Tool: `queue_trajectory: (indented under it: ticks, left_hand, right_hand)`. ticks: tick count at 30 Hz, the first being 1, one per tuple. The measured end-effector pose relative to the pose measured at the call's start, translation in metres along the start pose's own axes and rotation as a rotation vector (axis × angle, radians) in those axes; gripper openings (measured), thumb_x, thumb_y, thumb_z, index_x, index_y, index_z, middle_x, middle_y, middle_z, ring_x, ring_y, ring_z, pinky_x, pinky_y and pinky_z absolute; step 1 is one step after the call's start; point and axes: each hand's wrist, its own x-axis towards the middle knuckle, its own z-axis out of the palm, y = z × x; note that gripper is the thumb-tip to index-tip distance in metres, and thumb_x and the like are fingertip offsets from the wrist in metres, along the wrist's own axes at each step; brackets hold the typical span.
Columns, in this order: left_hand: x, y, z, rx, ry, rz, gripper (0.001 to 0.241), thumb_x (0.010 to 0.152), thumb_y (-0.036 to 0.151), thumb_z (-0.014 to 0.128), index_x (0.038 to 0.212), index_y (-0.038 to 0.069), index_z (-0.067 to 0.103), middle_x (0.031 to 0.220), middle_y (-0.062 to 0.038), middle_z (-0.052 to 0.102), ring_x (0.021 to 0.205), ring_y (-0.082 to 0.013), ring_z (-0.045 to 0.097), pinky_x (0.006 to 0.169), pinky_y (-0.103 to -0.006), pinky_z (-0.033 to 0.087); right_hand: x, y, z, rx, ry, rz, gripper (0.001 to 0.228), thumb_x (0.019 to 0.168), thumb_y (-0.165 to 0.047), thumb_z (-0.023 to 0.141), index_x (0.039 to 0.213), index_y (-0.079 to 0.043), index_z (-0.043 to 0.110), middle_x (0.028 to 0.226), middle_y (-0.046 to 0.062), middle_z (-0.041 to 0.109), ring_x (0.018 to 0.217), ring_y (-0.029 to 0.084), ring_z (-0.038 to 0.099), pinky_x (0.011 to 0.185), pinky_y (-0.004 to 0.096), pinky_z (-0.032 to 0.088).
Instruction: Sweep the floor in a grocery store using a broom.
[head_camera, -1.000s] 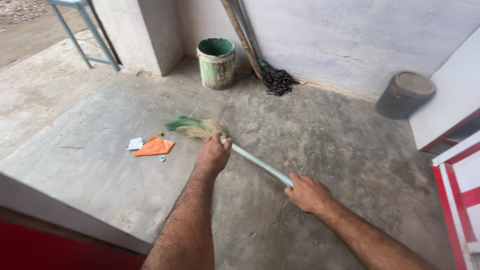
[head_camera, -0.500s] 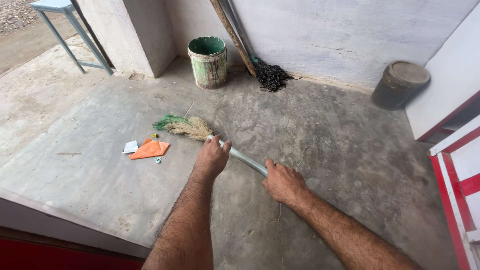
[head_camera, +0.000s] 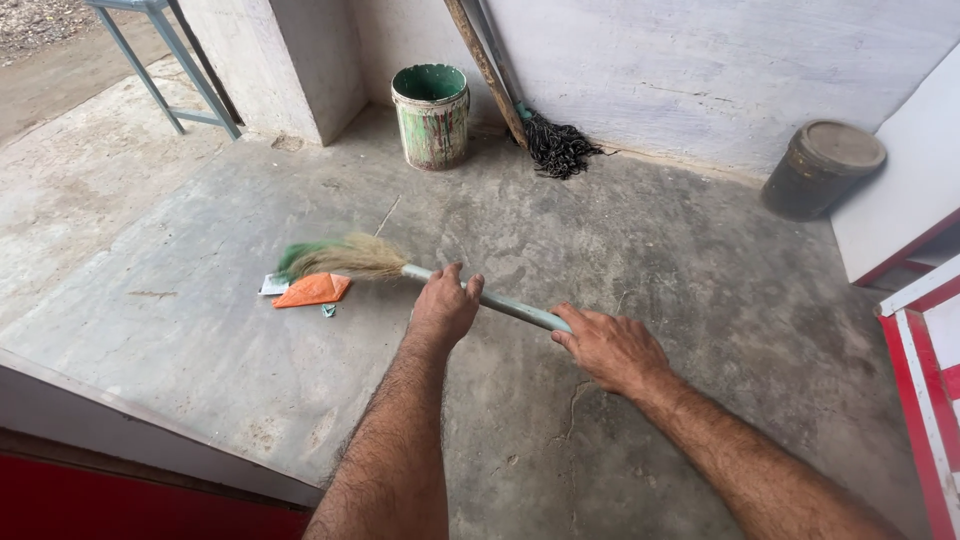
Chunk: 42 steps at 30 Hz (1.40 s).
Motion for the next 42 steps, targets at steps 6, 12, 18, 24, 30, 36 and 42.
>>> queue_trajectory:
  ticks: [6,12,18,24,30,36,42]
  left_hand:
    - [-0.008,0.007,-0.003,0.006,-0.026,-0.027,0.06,0.105,0.046,0.043,0.156,0.014,0.038,0.159,-0.014,0.041,0.143,-0.03,0.048,0.118,-0.0484,0.043]
    - [0.004,0.002,0.009,-0.008,0.007,0.024,0.062,0.105,0.046,0.046,0.155,0.011,0.038,0.158,-0.016,0.041,0.146,-0.0313,0.042,0.12,-0.047,0.04]
    - [0.005,0.005,0.012,0.027,-0.01,0.014,0.06,0.106,0.046,0.043,0.155,0.012,0.039,0.156,-0.016,0.043,0.145,-0.0303,0.043,0.119,-0.047,0.041]
    - [0.007,0.004,0.015,0.061,-0.015,0.027,0.06,0.107,0.046,0.042,0.156,0.01,0.039,0.154,-0.017,0.045,0.144,-0.0305,0.046,0.118,-0.0469,0.043]
    - [0.004,0.004,0.011,-0.029,-0.017,0.007,0.06,0.105,0.046,0.045,0.154,0.012,0.041,0.157,-0.017,0.041,0.143,-0.0306,0.045,0.118,-0.0477,0.04]
    - [0.028,-0.017,0.037,-0.047,0.103,0.136,0.06,0.1,0.047,0.055,0.147,0.009,0.05,0.149,-0.021,0.051,0.14,-0.0359,0.047,0.117,-0.0464,0.04]
    - [0.021,-0.013,0.034,-0.025,0.11,0.123,0.062,0.1,0.048,0.053,0.149,0.009,0.05,0.149,-0.021,0.052,0.141,-0.0356,0.048,0.117,-0.0465,0.041]
  right_hand:
    - [0.02,0.076,0.021,0.072,-0.025,-0.114,0.036,0.102,-0.047,0.045,0.131,-0.028,0.056,0.115,-0.001,0.07,0.085,0.016,0.071,0.083,0.046,0.06]
    - [0.0,0.094,-0.015,-0.235,-0.132,0.033,0.035,0.097,-0.057,0.048,0.12,-0.033,0.057,0.093,-0.006,0.077,0.085,0.012,0.072,0.093,0.044,0.059]
    - [-0.003,0.071,-0.024,-0.22,-0.151,0.048,0.042,0.095,-0.068,0.044,0.108,-0.032,0.063,0.081,-0.006,0.072,0.083,0.011,0.07,0.091,0.043,0.057]
    - [0.01,0.036,-0.024,-0.256,-0.034,-0.045,0.044,0.101,-0.061,0.045,0.103,-0.022,0.065,0.077,-0.002,0.064,0.074,0.013,0.067,0.074,0.039,0.06]
    - [0.014,-0.009,-0.021,-0.094,-0.088,0.033,0.044,0.099,-0.056,0.055,0.114,-0.016,0.063,0.081,0.005,0.07,0.081,0.019,0.073,0.073,0.043,0.062]
    - [0.012,-0.034,-0.031,-0.081,0.009,0.042,0.042,0.096,-0.054,0.061,0.102,-0.013,0.07,0.084,0.006,0.074,0.086,0.027,0.074,0.08,0.049,0.059]
    - [0.014,-0.034,-0.027,-0.091,-0.038,0.095,0.041,0.098,-0.056,0.057,0.104,-0.017,0.068,0.079,0.003,0.073,0.077,0.018,0.077,0.071,0.04,0.065]
